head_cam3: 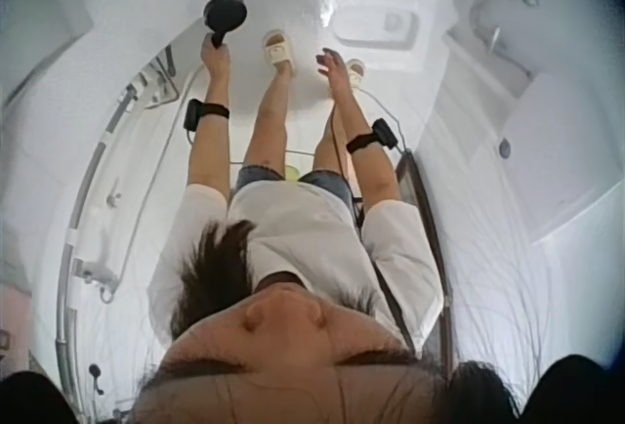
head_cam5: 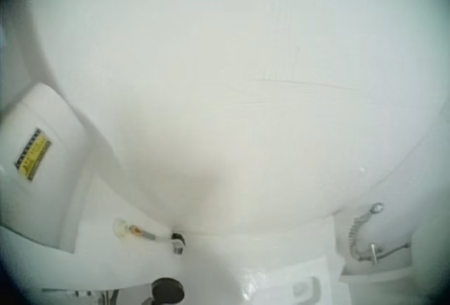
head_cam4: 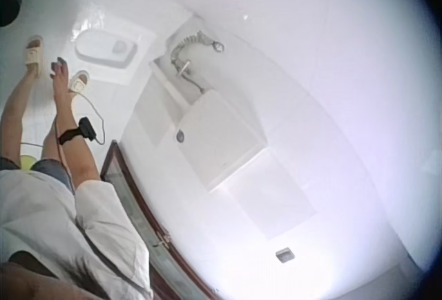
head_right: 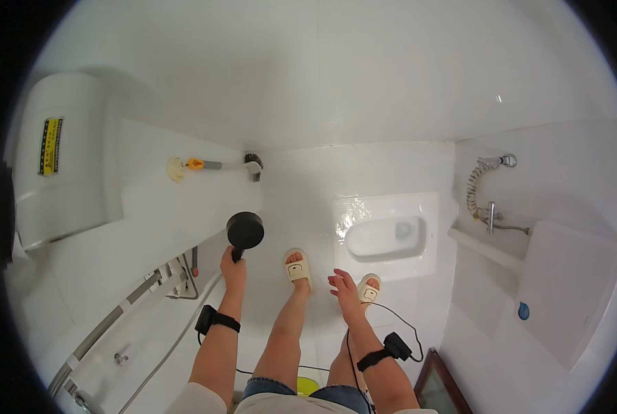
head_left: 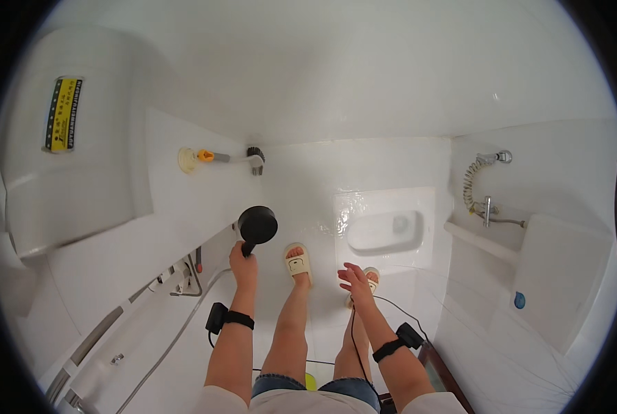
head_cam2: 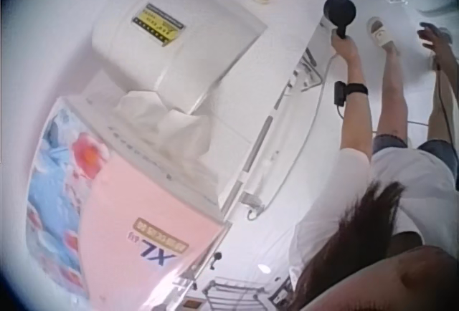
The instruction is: Cleaning the bathroom floor and scrubbing the squat toilet.
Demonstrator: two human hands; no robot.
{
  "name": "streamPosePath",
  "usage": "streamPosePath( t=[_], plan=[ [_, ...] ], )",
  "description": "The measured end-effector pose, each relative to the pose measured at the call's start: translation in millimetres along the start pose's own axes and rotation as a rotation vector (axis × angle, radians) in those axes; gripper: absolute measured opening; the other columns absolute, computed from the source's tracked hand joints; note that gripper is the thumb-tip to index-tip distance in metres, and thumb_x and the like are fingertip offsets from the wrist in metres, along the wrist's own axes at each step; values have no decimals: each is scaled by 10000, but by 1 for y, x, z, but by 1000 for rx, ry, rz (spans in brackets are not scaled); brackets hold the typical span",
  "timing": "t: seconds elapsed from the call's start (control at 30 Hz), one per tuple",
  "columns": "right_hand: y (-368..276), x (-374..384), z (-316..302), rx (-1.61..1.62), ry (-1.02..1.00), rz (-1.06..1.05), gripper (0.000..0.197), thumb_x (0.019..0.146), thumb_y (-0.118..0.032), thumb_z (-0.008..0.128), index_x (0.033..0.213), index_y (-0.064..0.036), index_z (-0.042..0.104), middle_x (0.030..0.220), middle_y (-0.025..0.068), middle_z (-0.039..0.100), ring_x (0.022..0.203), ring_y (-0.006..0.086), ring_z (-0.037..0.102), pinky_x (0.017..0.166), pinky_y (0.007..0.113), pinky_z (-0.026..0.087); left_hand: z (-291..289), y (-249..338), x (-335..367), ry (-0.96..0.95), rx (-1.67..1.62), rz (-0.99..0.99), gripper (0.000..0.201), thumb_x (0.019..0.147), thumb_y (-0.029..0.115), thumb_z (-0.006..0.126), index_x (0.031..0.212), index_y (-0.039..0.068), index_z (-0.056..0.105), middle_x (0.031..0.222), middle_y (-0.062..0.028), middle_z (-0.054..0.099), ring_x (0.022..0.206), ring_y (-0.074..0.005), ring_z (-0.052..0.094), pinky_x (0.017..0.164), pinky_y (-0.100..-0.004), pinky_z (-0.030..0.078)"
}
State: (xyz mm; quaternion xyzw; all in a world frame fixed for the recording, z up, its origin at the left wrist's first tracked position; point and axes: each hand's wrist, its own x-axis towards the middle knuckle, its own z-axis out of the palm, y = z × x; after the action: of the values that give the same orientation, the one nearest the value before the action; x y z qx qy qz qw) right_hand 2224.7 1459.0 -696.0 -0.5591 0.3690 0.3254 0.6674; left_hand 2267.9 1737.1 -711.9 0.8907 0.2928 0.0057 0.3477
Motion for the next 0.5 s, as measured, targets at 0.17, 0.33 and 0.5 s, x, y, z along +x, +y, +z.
streamPosePath(
  t=[0.17,0.33,0.5],
  plan=[
    [1,-10,-5,4,9,26,335,870,-252,401,1148,-67,425,1046,104,527,992,187,488,809,313,408,-1,-4,-13,13,-70,29,201,595,-79,451,777,-13,502,685,-194,518,681,-382,498,622,-373,394],
    [-26,2,47,310,-164,-100,413,861,-288,423,1211,-73,381,1107,110,494,1049,201,460,871,312,364,-20,-5,-52,-452,-160,-130,294,591,-54,491,878,3,526,807,-183,558,749,-336,542,689,-331,416],
    [13,37,77,357,-230,26,482,863,-337,410,1247,-54,339,1151,118,470,1078,216,443,900,287,335,-26,-34,-103,-771,-108,-54,237,645,46,534,880,34,555,797,-168,577,766,-315,556,682,-340,428]
  ],
)
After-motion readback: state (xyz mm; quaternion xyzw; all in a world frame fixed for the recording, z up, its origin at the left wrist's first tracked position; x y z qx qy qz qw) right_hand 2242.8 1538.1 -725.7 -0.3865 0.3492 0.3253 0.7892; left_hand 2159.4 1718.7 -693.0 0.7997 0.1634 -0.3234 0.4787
